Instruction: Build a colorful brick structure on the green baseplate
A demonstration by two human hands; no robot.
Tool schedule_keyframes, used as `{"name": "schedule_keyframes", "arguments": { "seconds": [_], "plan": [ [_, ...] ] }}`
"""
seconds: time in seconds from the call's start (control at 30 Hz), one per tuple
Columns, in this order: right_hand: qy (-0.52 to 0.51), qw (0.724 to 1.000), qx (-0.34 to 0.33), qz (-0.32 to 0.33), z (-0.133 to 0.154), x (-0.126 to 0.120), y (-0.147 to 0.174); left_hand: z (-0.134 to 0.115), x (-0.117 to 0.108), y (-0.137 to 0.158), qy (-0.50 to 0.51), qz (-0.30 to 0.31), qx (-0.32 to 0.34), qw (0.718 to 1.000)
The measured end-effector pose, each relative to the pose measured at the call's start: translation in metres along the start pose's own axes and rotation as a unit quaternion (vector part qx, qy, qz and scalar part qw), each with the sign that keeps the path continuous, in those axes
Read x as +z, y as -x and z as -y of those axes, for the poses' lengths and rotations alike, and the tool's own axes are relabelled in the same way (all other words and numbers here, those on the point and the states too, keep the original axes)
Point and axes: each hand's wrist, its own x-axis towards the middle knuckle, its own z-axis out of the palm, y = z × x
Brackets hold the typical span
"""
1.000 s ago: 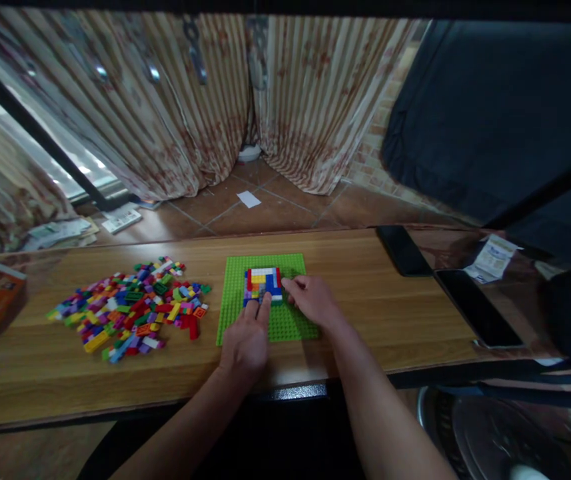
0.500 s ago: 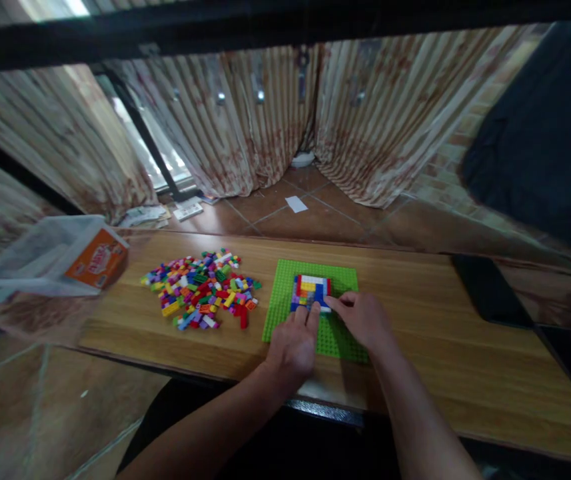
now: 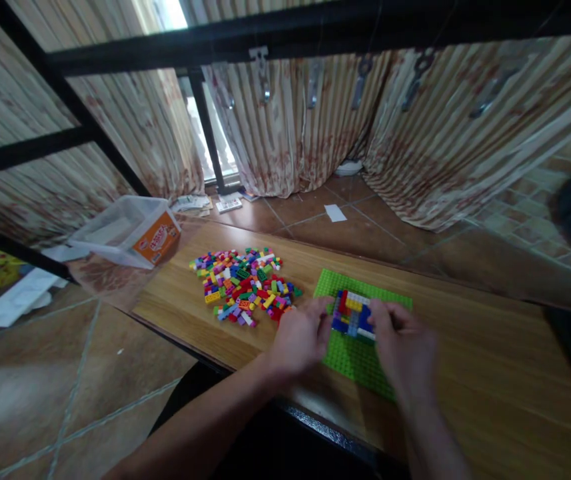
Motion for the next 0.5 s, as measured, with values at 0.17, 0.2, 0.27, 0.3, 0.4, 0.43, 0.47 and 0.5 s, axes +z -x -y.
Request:
{"name": "schedule_keyframes", "arguments": {
  "seconds": [0.17, 0.2, 0.27, 0.3, 0.4, 0.43, 0.47, 0.5],
  "plan": [
    [-0.098, 0.973, -0.158, 0.141, 0.042, 0.053, 0.048, 0.049, -0.061, -0.021, 0.149, -0.279, -0.105, 0.943],
    [-0.090, 0.962, -0.185, 0.180, 0.048, 0.064, 0.057, 0.059, -0.073, -0.023, 0.171, -0.306, -0.118, 0.929],
    [-0.048, 0.945, -0.228, 0.230, 0.058, 0.084, 0.071, 0.078, -0.093, -0.024, 0.207, -0.350, -0.158, 0.900],
    [-0.017, 0.939, -0.238, 0.246, 0.062, 0.092, 0.076, 0.084, -0.100, -0.024, 0.217, -0.358, -0.174, 0.891],
    [0.063, 0.928, -0.256, 0.263, 0.070, 0.110, 0.085, 0.096, -0.111, -0.018, 0.237, -0.356, -0.192, 0.883],
    [0.085, 0.927, -0.259, 0.260, 0.073, 0.114, 0.087, 0.097, -0.112, -0.016, 0.242, -0.347, -0.190, 0.886],
    [0.105, 0.926, -0.259, 0.255, 0.075, 0.117, 0.088, 0.098, -0.113, -0.014, 0.246, -0.336, -0.187, 0.890],
    [0.122, 0.925, -0.258, 0.251, 0.077, 0.119, 0.089, 0.098, -0.113, -0.013, 0.249, -0.325, -0.184, 0.894]
  ]
}}
